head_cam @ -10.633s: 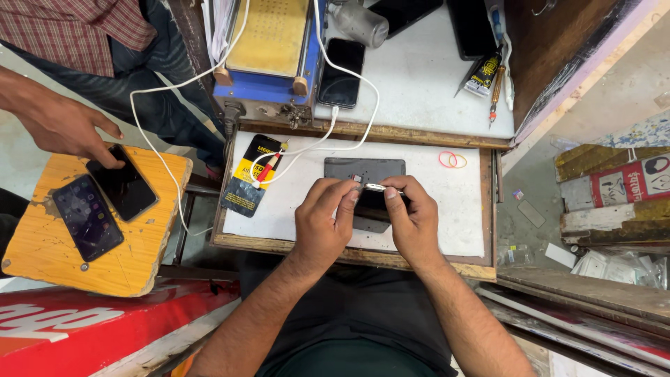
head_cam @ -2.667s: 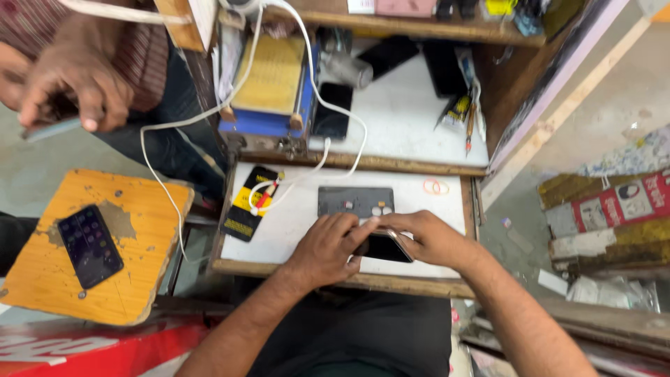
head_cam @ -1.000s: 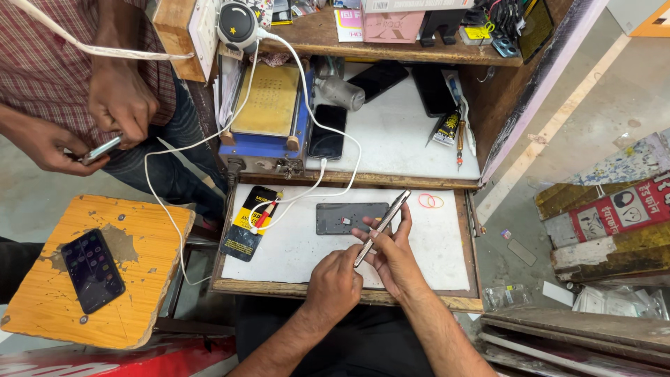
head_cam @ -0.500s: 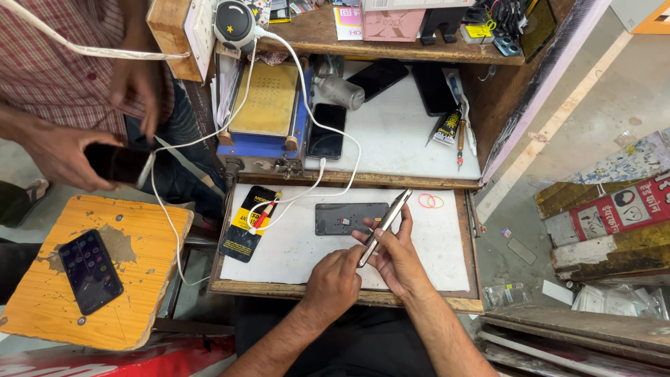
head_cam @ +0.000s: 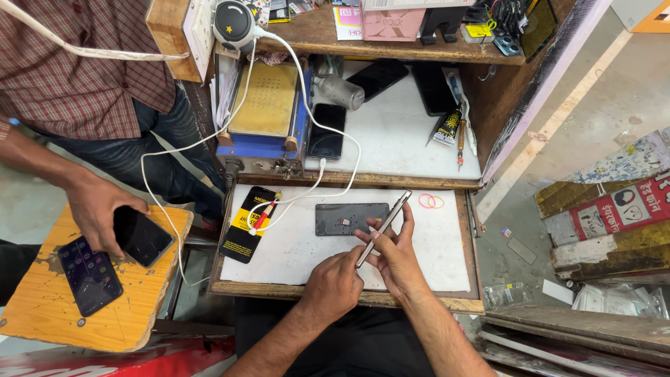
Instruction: The person disassembles a smartphone by prying open the back cover, detaching internal components, and removing the battery. The person then reassembles the phone by reconnecting components and closing the back cover.
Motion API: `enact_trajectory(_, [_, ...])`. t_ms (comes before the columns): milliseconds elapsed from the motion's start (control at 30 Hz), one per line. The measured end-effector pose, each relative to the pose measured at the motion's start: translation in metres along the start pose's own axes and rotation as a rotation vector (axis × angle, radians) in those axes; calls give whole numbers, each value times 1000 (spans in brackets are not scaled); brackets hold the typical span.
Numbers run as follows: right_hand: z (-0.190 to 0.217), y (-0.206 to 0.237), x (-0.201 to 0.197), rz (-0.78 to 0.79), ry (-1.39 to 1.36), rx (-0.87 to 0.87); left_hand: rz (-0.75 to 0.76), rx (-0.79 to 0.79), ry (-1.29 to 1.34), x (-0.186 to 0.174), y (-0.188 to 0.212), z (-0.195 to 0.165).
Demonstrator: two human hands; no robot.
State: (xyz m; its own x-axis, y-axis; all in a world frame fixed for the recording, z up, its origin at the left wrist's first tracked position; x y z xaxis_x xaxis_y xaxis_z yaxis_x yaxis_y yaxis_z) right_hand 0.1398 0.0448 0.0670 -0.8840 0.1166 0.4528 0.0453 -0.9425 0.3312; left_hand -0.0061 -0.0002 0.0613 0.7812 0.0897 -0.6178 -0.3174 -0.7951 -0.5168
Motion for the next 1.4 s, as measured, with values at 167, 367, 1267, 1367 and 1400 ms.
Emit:
enact_trajectory(167, [-4,0,0,-12,20,12,-51,-1,-10,4,3,3])
enact_trajectory(367, [-8,-1,-2,7,32,34,-86,49,-22,1,3,4])
enact_trajectory(1267, [-21,-7,-11,-29,38,30,-9,1,116,-19,5,1])
enact_trajectory(1367, [-22,-7,-8,-50,69,30,53,-47,97,-16,8,7])
enact_trajectory(1400, [-22,-7,-6,-55,82,25,52,-41,86,-15,8,9])
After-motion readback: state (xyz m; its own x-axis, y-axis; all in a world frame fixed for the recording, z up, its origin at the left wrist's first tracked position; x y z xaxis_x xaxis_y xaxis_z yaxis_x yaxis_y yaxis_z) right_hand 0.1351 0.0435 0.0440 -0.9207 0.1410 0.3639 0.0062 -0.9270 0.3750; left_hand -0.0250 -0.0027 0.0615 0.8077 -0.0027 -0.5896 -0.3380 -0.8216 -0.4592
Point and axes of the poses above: each hand's wrist, its own y-axis away from the middle knuckle, its own x-axis out of the palm, z = x × y, the point moved 4 cm from there along -y, towards the middle knuckle
